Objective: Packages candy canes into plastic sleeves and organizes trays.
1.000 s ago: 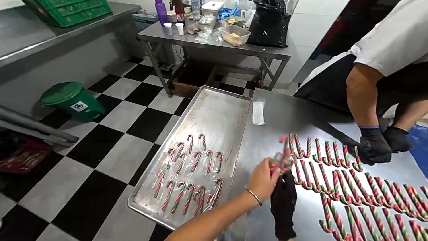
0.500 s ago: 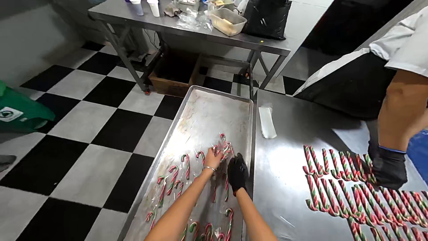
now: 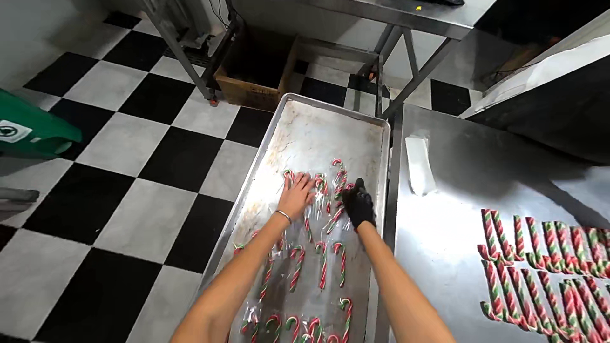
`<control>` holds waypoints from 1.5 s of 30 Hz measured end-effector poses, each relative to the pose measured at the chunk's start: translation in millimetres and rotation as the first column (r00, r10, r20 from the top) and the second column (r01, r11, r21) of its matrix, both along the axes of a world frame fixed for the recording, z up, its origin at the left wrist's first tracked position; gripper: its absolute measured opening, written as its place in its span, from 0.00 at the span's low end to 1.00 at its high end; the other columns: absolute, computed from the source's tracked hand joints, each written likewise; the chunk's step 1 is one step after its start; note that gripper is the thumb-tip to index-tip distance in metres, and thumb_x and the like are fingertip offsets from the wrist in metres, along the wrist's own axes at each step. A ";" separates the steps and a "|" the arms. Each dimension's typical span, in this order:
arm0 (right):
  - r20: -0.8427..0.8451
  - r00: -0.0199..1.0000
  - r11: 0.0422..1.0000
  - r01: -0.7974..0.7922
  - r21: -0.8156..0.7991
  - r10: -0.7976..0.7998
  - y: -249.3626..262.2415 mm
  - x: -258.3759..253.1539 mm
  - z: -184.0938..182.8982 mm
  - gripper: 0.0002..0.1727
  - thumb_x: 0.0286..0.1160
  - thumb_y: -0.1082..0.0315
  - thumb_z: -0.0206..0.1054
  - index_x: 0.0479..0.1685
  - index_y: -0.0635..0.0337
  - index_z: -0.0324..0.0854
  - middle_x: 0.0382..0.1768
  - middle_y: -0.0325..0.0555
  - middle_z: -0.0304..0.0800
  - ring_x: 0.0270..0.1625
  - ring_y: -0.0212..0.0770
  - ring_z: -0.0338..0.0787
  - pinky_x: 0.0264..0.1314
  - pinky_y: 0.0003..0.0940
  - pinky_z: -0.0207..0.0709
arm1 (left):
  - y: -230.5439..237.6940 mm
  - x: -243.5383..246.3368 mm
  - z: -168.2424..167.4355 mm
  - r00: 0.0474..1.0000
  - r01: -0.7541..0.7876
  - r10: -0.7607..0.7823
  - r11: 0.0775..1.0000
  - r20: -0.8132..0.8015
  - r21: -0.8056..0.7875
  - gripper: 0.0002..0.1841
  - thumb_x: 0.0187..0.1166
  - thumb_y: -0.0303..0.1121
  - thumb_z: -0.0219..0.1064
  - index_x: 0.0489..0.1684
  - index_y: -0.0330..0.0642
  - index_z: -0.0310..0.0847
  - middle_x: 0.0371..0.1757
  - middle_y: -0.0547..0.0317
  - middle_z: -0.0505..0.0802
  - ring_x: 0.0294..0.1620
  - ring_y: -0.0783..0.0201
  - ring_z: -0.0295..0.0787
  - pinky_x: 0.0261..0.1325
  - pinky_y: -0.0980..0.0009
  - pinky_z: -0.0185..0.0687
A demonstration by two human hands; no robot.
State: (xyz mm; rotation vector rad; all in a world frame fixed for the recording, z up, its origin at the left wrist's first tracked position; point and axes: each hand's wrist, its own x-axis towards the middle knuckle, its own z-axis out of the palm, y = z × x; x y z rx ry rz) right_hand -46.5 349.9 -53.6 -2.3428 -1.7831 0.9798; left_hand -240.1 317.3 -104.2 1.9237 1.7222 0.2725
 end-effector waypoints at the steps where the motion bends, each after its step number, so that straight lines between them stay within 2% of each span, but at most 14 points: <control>1: 0.035 0.999 0.999 0.029 -0.022 -0.028 10.1 4.3 3.2 0.32 0.88 0.53 0.58 0.82 0.66 0.65 0.65 0.71 0.84 0.70 0.69 0.83 0.70 0.68 0.73 | 4.2 -9.7 -5.6 1.000 -0.012 0.012 1.000 -0.022 0.012 0.26 0.93 0.45 0.53 0.88 0.48 0.69 0.92 0.50 0.67 0.95 0.47 0.51 0.92 0.32 0.28; 5: 0.074 0.997 0.976 0.017 0.219 -0.034 30.1 6.0 -3.9 0.34 0.86 0.52 0.60 0.87 0.59 0.63 0.56 0.65 0.89 0.60 0.66 0.89 0.61 0.68 0.78 | 14.4 -21.2 -12.9 0.991 -0.092 0.103 0.988 -0.085 0.124 0.28 0.93 0.47 0.53 0.89 0.45 0.66 0.93 0.47 0.64 0.95 0.44 0.48 0.92 0.34 0.29; 8: 0.142 0.985 0.988 -0.110 0.109 0.094 32.2 -13.0 -9.2 0.43 0.81 0.43 0.63 0.89 0.60 0.58 0.63 0.68 0.85 0.65 0.68 0.86 0.64 0.68 0.77 | 1.4 3.7 -10.3 0.999 0.022 -0.018 0.995 -0.040 0.094 0.31 0.90 0.51 0.57 0.89 0.47 0.67 0.91 0.51 0.69 0.94 0.44 0.55 0.91 0.31 0.31; 13: 0.164 0.984 0.995 -0.083 0.062 0.072 33.3 -7.1 -4.2 0.32 0.87 0.61 0.57 0.88 0.65 0.58 0.67 0.73 0.82 0.68 0.71 0.84 0.67 0.69 0.75 | -24.8 33.8 4.5 0.970 0.242 -0.243 0.970 0.023 0.032 0.36 0.86 0.56 0.60 0.91 0.49 0.64 0.92 0.57 0.67 0.94 0.48 0.56 0.91 0.31 0.31; 16: 0.234 0.972 0.985 -0.060 0.162 0.021 35.3 7.9 -6.2 0.30 0.86 0.64 0.56 0.86 0.63 0.60 0.65 0.71 0.83 0.65 0.70 0.86 0.63 0.69 0.77 | -20.2 25.0 3.7 0.995 0.089 -0.090 0.994 0.031 0.058 0.37 0.87 0.57 0.57 0.91 0.44 0.62 0.92 0.48 0.65 0.94 0.46 0.54 0.92 0.34 0.34; 20: 0.178 0.984 0.926 -0.076 0.369 0.009 17.7 18.3 1.6 0.29 0.88 0.61 0.52 0.87 0.59 0.65 0.74 0.64 0.80 0.75 0.63 0.81 0.73 0.65 0.72 | -5.1 -25.1 -8.3 0.976 -0.148 0.157 0.987 -0.148 0.067 0.39 0.87 0.61 0.54 0.90 0.42 0.63 0.92 0.43 0.64 0.95 0.39 0.49 0.89 0.27 0.27; 22: 0.160 0.982 0.918 -0.153 0.366 0.100 -4.2 18.5 1.5 0.27 0.87 0.55 0.57 0.81 0.57 0.74 0.73 0.61 0.82 0.76 0.62 0.81 0.74 0.66 0.72 | -8.0 -43.1 0.1 0.962 -0.152 0.157 0.988 -0.223 0.041 0.36 0.87 0.57 0.57 0.89 0.44 0.66 0.92 0.44 0.65 0.95 0.40 0.50 0.88 0.25 0.25; 26: 0.189 0.927 0.888 -0.367 0.276 0.325 -41.8 -7.5 -15.3 0.22 0.84 0.54 0.62 0.65 0.58 0.86 0.55 0.60 0.92 0.61 0.64 0.89 0.61 0.66 0.79 | -22.6 -18.9 20.0 0.963 -0.181 0.204 0.974 -0.179 0.139 0.27 0.81 0.21 0.63 0.82 0.31 0.71 0.89 0.25 0.62 0.91 0.23 0.47 0.86 0.23 0.37; 30: 0.230 0.913 0.856 -0.400 0.329 0.338 -30.1 -18.4 -11.4 0.20 0.85 0.62 0.59 0.71 0.54 0.83 0.38 0.58 0.94 0.44 0.61 0.94 0.44 0.61 0.84 | -23.0 29.9 15.0 0.998 0.040 -0.039 0.999 0.048 -0.029 0.28 0.89 0.43 0.62 0.83 0.38 0.72 0.88 0.46 0.73 0.89 0.43 0.65 0.90 0.41 0.52; 32: 0.283 0.880 0.832 -0.461 0.309 0.382 -27.8 -3.8 -13.4 0.21 0.83 0.65 0.60 0.72 0.54 0.84 0.44 0.56 0.94 0.52 0.60 0.92 0.53 0.60 0.82 | -25.3 29.2 6.3 0.997 0.039 -0.039 0.999 0.073 0.005 0.28 0.88 0.43 0.64 0.83 0.38 0.72 0.87 0.46 0.74 0.87 0.43 0.69 0.89 0.44 0.58; 36: 0.298 0.845 0.834 -0.512 0.207 0.444 -36.1 23.4 -15.1 0.22 0.84 0.66 0.59 0.74 0.54 0.82 0.66 0.51 0.90 0.72 0.61 0.84 0.69 0.61 0.75 | -29.4 20.3 2.2 0.993 -0.105 0.108 0.993 -0.050 0.045 0.28 0.92 0.44 0.56 0.87 0.39 0.67 0.89 0.41 0.70 0.91 0.38 0.59 0.89 0.36 0.50; 38: 0.278 0.861 0.836 -0.492 0.244 0.425 -39.9 24.4 -7.7 0.19 0.85 0.63 0.58 0.68 0.55 0.86 0.61 0.50 0.92 0.69 0.57 0.86 0.68 0.58 0.78 | -20.6 20.5 3.6 0.990 -0.131 0.132 0.991 -0.053 0.022 0.27 0.92 0.41 0.55 0.86 0.37 0.67 0.89 0.38 0.68 0.91 0.37 0.58 0.89 0.38 0.52; 42: 0.161 0.901 0.812 -0.434 0.391 0.404 -52.7 27.3 7.6 0.18 0.84 0.63 0.61 0.68 0.58 0.85 0.58 0.53 0.92 0.63 0.56 0.89 0.65 0.60 0.79 | -14.3 26.4 12.5 0.989 -0.134 0.125 0.986 0.084 0.101 0.14 0.86 0.26 0.62 0.65 0.29 0.83 0.72 0.32 0.84 0.75 0.33 0.79 0.78 0.42 0.72; 45: 0.038 0.925 0.755 -0.332 0.566 0.378 -65.0 42.3 33.0 0.18 0.83 0.65 0.63 0.67 0.57 0.87 0.59 0.50 0.93 0.61 0.49 0.92 0.66 0.53 0.82 | -16.3 17.3 23.3 0.956 -0.233 0.200 0.962 0.214 0.141 0.13 0.83 0.18 0.59 0.60 0.28 0.86 0.63 0.32 0.89 0.65 0.34 0.86 0.71 0.42 0.78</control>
